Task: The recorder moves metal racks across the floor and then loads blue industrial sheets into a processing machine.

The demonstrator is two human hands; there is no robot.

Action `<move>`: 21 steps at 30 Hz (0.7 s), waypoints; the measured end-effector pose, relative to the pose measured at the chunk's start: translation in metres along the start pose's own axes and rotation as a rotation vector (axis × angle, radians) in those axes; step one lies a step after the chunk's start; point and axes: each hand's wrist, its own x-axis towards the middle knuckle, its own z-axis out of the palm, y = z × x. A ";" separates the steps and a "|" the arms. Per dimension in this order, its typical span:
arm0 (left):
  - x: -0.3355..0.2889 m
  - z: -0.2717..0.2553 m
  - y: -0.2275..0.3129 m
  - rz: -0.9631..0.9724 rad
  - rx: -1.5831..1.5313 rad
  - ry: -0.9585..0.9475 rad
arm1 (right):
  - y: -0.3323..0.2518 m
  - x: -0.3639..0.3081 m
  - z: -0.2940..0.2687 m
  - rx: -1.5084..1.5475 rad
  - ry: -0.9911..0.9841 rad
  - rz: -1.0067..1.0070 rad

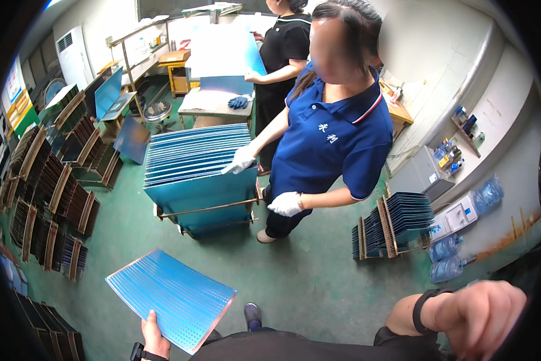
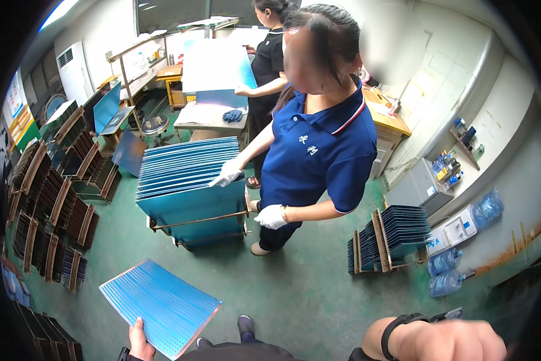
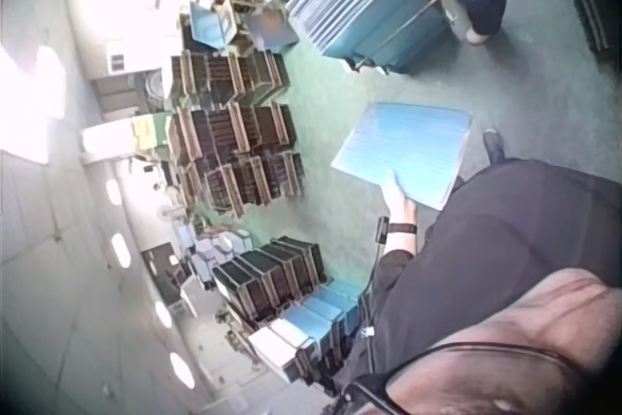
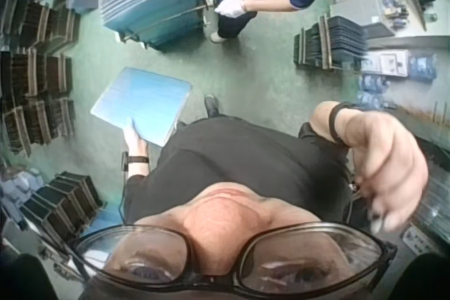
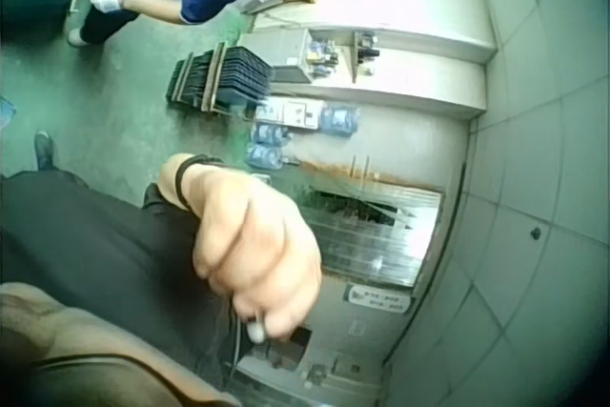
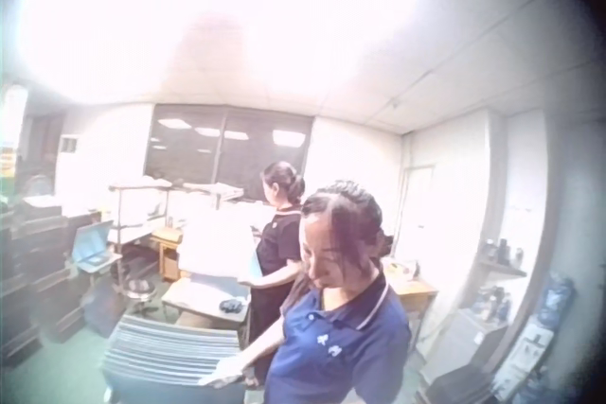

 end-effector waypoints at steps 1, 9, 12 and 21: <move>0.000 0.001 0.001 -0.008 -0.006 -0.018 | -0.006 -0.008 -0.002 -0.103 0.103 0.081; -0.010 0.024 0.013 0.004 -0.050 -0.099 | -0.004 -0.040 -0.007 -0.218 0.392 0.159; -0.012 0.034 0.019 0.025 -0.058 -0.163 | 0.001 -0.038 -0.007 -0.223 0.378 0.175; -0.001 0.069 0.031 0.035 -0.068 -0.234 | 0.005 -0.039 -0.005 -0.246 0.366 0.148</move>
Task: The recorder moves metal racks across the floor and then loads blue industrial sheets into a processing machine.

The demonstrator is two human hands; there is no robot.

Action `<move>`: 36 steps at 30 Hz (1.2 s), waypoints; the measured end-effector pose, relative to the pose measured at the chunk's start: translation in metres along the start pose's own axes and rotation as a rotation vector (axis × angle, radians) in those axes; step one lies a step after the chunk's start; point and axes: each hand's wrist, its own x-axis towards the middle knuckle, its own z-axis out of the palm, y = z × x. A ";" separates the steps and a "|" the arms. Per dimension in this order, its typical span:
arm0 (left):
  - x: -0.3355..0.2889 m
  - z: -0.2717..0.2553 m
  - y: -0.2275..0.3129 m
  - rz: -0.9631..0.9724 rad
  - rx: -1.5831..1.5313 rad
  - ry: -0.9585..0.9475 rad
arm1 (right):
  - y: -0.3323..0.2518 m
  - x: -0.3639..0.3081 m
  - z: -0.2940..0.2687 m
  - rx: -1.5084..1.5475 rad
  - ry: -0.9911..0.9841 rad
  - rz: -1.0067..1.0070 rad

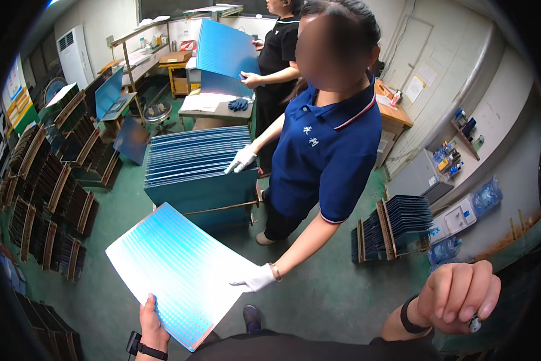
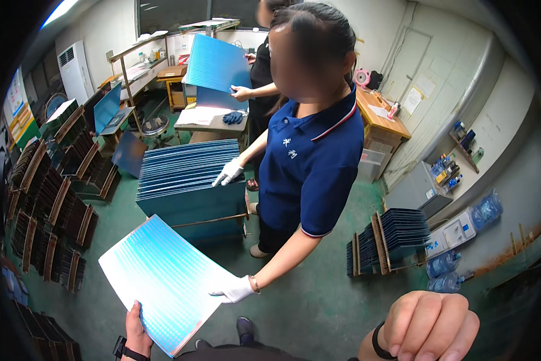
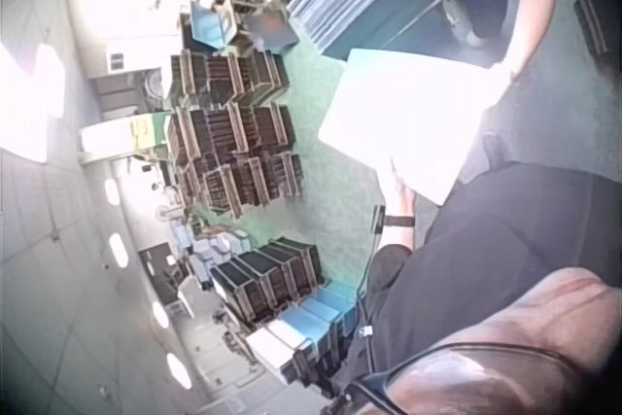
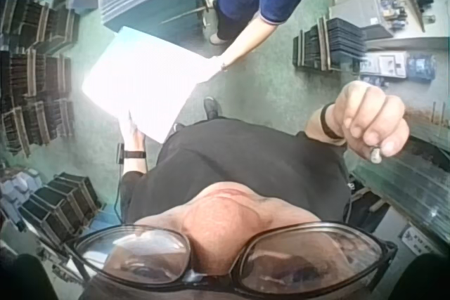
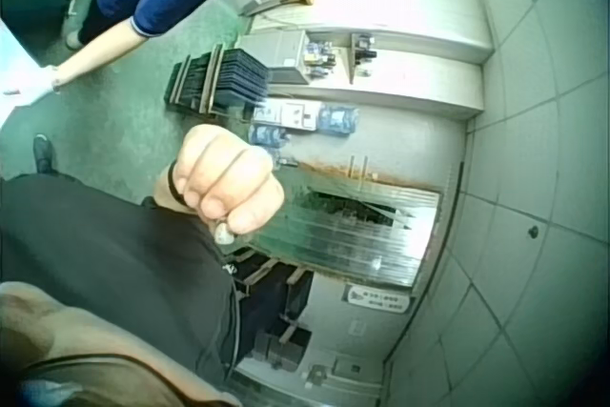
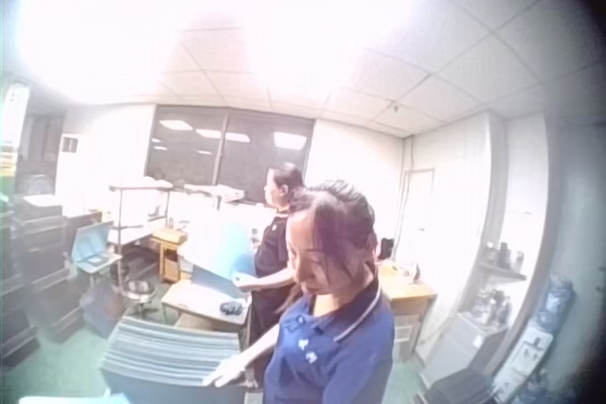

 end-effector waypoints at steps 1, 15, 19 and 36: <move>0.004 0.002 0.000 -0.023 -0.036 -0.008 | -0.001 -0.001 -0.002 0.003 -0.007 0.009; 0.028 0.124 0.026 -0.019 -0.192 -0.264 | -0.008 -0.016 -0.014 -0.066 -0.044 0.007; 0.016 0.113 0.029 -0.098 -0.033 -0.208 | -0.007 -0.018 -0.012 -0.069 -0.039 0.025; -0.006 -0.046 -0.034 -0.238 0.317 0.103 | 0.015 -0.003 0.000 0.135 -0.143 0.094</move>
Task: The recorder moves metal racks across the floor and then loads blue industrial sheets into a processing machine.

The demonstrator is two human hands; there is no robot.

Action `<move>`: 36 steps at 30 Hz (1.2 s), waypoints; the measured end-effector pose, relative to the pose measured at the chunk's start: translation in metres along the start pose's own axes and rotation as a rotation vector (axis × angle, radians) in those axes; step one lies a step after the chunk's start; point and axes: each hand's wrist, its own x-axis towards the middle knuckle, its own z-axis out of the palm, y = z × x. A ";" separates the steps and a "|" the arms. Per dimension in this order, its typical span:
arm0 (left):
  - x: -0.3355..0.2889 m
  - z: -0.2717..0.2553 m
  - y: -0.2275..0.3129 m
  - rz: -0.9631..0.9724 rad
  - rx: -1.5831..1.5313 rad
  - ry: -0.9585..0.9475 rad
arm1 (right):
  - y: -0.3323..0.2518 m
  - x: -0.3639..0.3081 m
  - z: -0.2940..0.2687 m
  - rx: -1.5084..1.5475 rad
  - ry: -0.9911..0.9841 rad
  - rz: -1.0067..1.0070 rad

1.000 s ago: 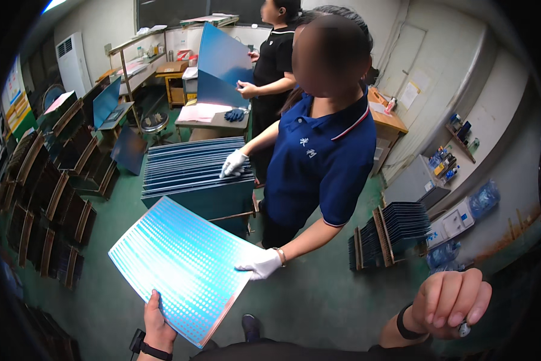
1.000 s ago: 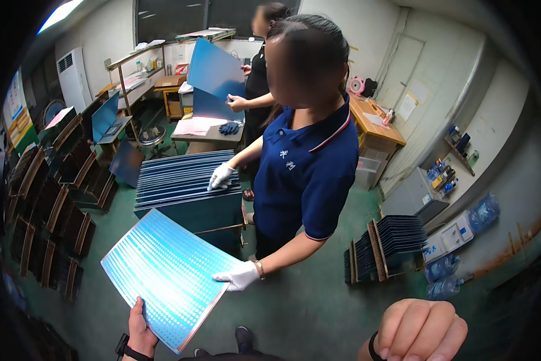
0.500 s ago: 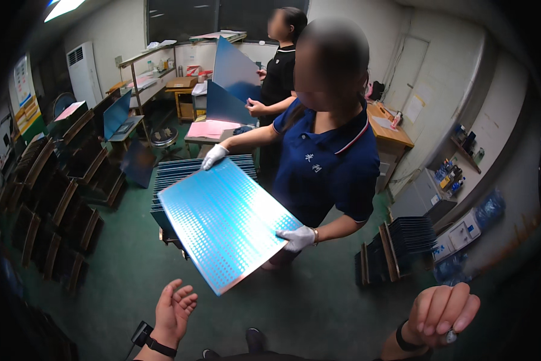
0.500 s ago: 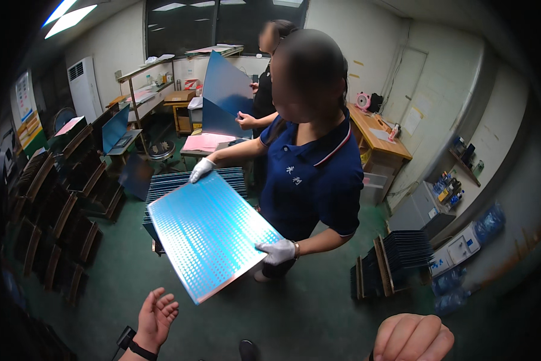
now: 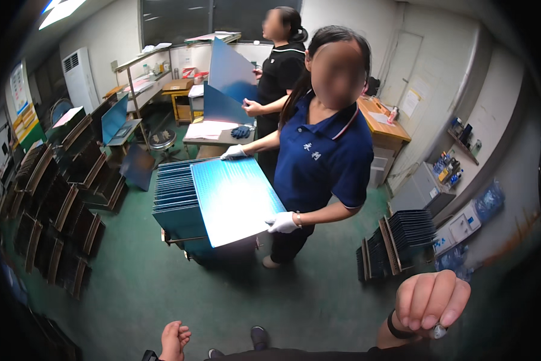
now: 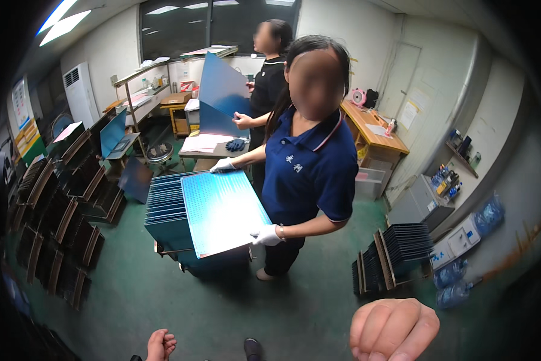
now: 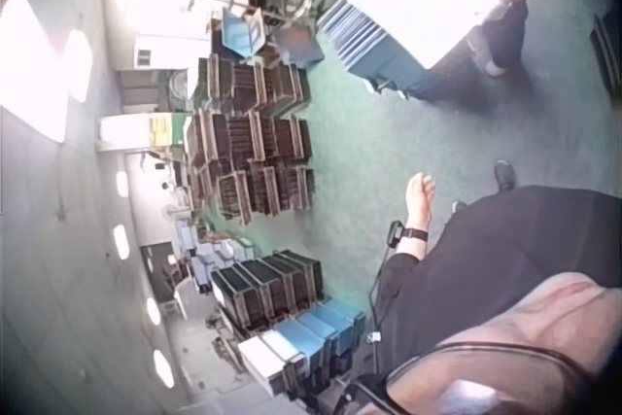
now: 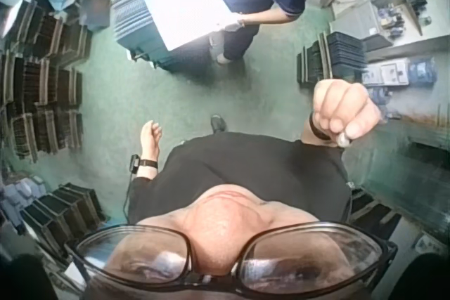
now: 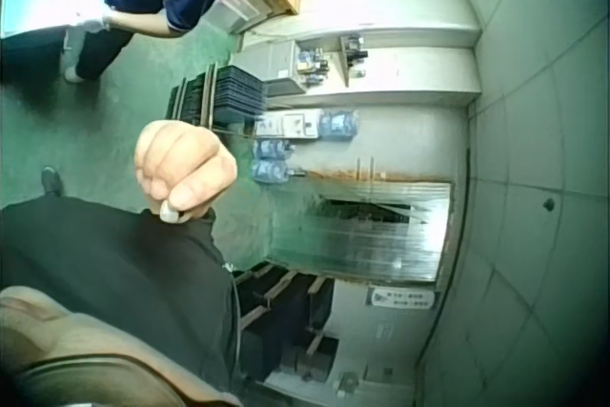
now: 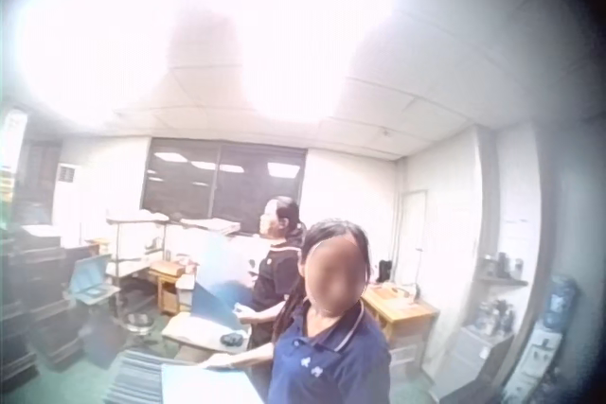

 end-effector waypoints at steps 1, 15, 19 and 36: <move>0.000 -0.003 -0.003 0.000 0.033 0.031 | 0.000 0.001 0.003 -0.024 -0.002 -0.017; -0.003 -0.001 -0.010 0.003 0.184 -0.058 | -0.016 -0.010 0.006 -0.014 0.019 0.006; 0.000 -0.001 -0.012 0.000 0.198 -0.075 | -0.016 -0.011 0.005 -0.027 0.007 0.008; 0.007 -0.008 -0.025 -0.019 0.272 -0.045 | -0.006 -0.005 -0.001 -0.016 -0.051 0.022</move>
